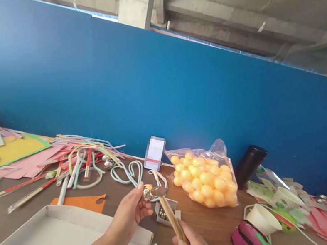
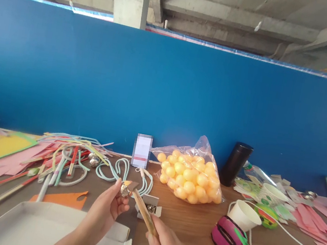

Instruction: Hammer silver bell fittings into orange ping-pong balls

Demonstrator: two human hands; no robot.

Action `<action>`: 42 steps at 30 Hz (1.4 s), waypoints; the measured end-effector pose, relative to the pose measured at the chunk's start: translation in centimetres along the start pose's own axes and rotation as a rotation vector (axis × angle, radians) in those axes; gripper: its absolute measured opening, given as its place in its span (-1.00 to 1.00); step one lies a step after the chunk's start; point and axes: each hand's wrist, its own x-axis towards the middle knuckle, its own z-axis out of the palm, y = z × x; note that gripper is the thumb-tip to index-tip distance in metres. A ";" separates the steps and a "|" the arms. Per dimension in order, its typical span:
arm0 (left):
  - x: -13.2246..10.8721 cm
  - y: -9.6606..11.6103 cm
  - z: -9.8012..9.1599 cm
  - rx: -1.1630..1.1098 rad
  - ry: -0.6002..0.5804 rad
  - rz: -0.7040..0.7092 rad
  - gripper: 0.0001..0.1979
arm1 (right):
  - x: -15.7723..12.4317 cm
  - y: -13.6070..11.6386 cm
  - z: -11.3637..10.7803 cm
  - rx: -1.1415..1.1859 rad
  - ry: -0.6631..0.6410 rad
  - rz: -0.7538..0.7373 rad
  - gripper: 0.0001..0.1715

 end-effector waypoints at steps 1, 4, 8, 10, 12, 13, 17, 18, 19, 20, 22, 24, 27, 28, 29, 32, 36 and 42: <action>0.0 0.0 0.0 0.006 0.002 0.002 -0.66 | 0.0 0.0 0.0 0.015 0.004 0.003 -0.55; 0.0 0.0 0.0 0.008 0.001 -0.002 -0.65 | 0.0 0.0 -0.1 -0.013 -0.013 0.021 -0.56; 0.0 0.0 -0.1 0.008 0.008 0.000 -0.64 | 0.0 0.0 -0.2 -0.042 -0.053 0.017 -0.59; 0.1 -0.1 -0.1 0.018 0.003 -0.003 -0.63 | 0.0 0.1 -0.2 -0.017 -0.050 0.023 -0.57; 0.1 0.0 -0.1 0.016 0.006 -0.007 -0.63 | 0.0 0.2 -0.1 -0.036 -0.045 0.023 -0.58; 0.1 -0.1 -0.1 0.012 0.007 -0.008 -0.63 | 0.0 0.3 -0.1 -0.057 -0.042 0.014 -0.58; 0.2 -0.2 -0.2 0.019 0.009 0.000 -0.63 | 0.0 0.2 -0.1 -0.062 -0.041 -0.012 -0.59; 0.2 -0.2 -0.2 0.024 0.006 0.001 -0.63 | 0.0 0.2 0.0 -0.051 -0.044 -0.004 -0.60; 0.3 -0.3 -0.2 0.027 0.003 0.001 -0.62 | -0.1 0.2 0.0 -0.047 -0.045 0.003 -0.60; 0.3 -0.3 -0.2 0.026 0.005 -0.001 -0.62 | -0.1 0.2 0.0 -0.052 -0.044 0.006 -0.60; 0.4 -0.4 -0.3 0.017 0.011 -0.004 -0.61 | -0.2 0.2 0.0 -0.074 -0.043 -0.008 -0.60; 0.3 -0.4 -0.2 0.015 0.018 -0.002 -0.60 | -0.3 0.3 0.1 -0.065 -0.043 -0.024 -0.59; 0.2 -0.2 -0.1 0.028 0.005 -0.002 -0.61 | -0.3 0.4 0.3 -0.042 -0.043 -0.003 -0.58; 0.1 -0.1 0.0 0.027 0.001 -0.003 -0.61 | -0.2 0.4 0.3 -0.056 -0.041 0.005 -0.58; 0.1 -0.1 0.0 0.023 0.000 -0.005 -0.62 | -0.2 0.4 0.3 -0.074 -0.040 0.006 -0.58; 0.1 -0.1 0.0 0.017 0.011 -0.005 -0.62 | -0.1 0.5 0.4 -0.084 -0.036 -0.001 -0.57; 0.2 -0.3 -0.1 0.035 0.004 -0.004 -0.61 | -0.2 0.5 0.4 -0.055 -0.040 0.024 -0.58; 0.2 -0.2 -0.1 0.038 0.010 -0.010 -0.61 | -0.3 0.4 0.5 -0.023 -0.032 0.015 -0.56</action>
